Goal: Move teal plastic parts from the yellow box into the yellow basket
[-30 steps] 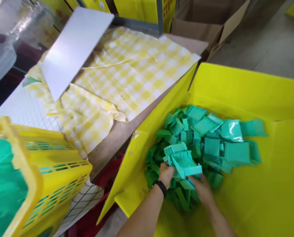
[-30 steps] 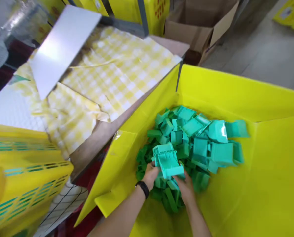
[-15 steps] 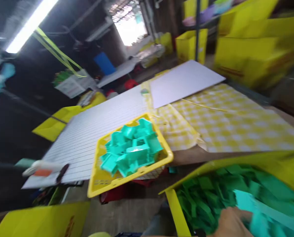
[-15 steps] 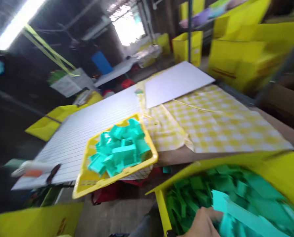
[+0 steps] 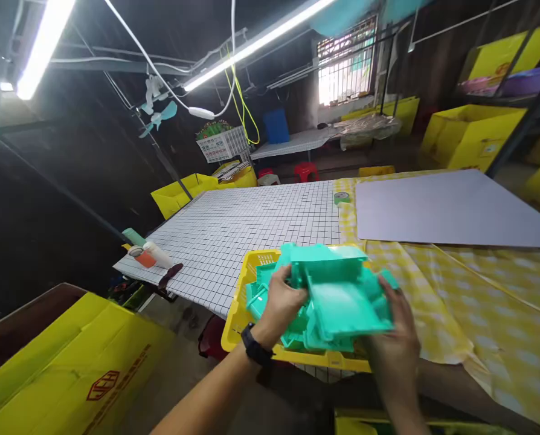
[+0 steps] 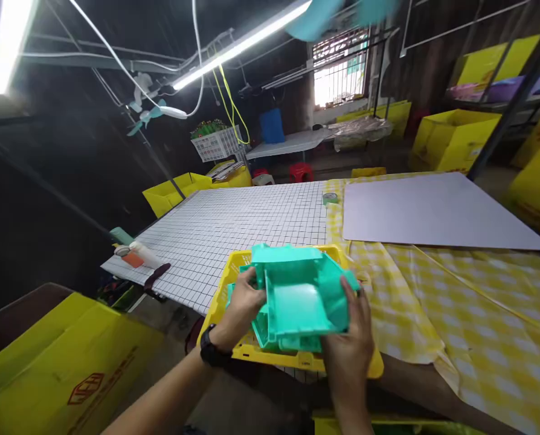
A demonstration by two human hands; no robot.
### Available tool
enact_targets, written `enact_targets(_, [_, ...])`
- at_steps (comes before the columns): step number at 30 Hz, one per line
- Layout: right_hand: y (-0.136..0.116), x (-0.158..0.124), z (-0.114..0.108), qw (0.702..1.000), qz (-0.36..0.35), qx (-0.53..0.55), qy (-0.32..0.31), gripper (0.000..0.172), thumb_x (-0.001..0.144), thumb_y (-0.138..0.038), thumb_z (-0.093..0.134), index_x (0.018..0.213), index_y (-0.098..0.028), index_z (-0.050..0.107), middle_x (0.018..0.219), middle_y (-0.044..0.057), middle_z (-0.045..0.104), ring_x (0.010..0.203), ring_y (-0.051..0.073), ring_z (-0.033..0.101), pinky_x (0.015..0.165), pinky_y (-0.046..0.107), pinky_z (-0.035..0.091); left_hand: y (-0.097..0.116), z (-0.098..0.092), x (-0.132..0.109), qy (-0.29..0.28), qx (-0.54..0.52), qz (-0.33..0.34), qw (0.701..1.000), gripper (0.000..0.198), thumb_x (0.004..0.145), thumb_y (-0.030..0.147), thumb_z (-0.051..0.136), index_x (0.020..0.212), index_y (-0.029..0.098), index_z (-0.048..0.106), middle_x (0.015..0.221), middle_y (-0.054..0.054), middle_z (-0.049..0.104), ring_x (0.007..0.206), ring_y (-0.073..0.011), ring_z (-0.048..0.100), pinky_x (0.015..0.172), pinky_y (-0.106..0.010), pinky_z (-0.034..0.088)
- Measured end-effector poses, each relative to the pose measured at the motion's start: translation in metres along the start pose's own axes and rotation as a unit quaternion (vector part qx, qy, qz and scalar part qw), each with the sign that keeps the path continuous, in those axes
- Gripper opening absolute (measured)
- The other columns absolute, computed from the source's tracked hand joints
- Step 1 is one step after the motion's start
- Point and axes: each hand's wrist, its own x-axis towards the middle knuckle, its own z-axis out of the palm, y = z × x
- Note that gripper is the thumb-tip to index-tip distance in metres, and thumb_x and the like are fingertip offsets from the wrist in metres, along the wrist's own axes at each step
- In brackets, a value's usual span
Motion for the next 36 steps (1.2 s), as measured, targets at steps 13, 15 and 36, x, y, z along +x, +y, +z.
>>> enact_targets(13, [0.009, -0.008, 0.054, 0.939, -0.237, -0.174, -0.176, 0.066, 0.106, -0.023, 0.050, 0.164, -0.049, 0.030, 0.168, 0.008, 0.039, 0.146, 0.036, 0.052, 0.102, 0.052, 0.061, -0.120, -0.099, 0.011, -0.092, 0.265, -0.084, 0.956, 0.086, 0.053, 0.038, 0.094, 0.134, 0.027, 0.067, 0.162, -0.016, 0.050, 0.158, -0.0464, 0.031, 0.129, -0.064, 0.022])
enact_targets(15, [-0.001, -0.014, 0.042, 0.945, -0.234, -0.169, -0.154, 0.069, 0.105, -0.027, 0.055, 0.166, -0.046, 0.027, 0.162, 0.010, 0.049, 0.143, 0.034, 0.056, 0.105, 0.052, 0.060, -0.117, -0.110, 0.009, -0.116, 0.280, -0.074, 0.950, 0.086, 0.059, 0.045, 0.090, 0.138, 0.026, 0.062, 0.163, -0.016, 0.049, 0.157, -0.0436, 0.034, 0.128, -0.060, 0.028])
enact_targets(36, [0.171, -0.350, -0.242, 0.686, 0.614, 0.052, 0.388, 0.033, 0.096, -0.039, 0.071, 0.119, -0.017, 0.065, 0.108, 0.006, 0.071, 0.089, 0.019, 0.070, 0.076, 0.036, 0.062, -0.121, 0.199, -0.134, -0.419, 0.163, 0.032, 0.893, 0.024, 0.086, 0.011, 0.068, 0.107, 0.023, 0.070, 0.134, -0.009, 0.064, 0.134, -0.0265, 0.059, 0.121, -0.040, 0.043])
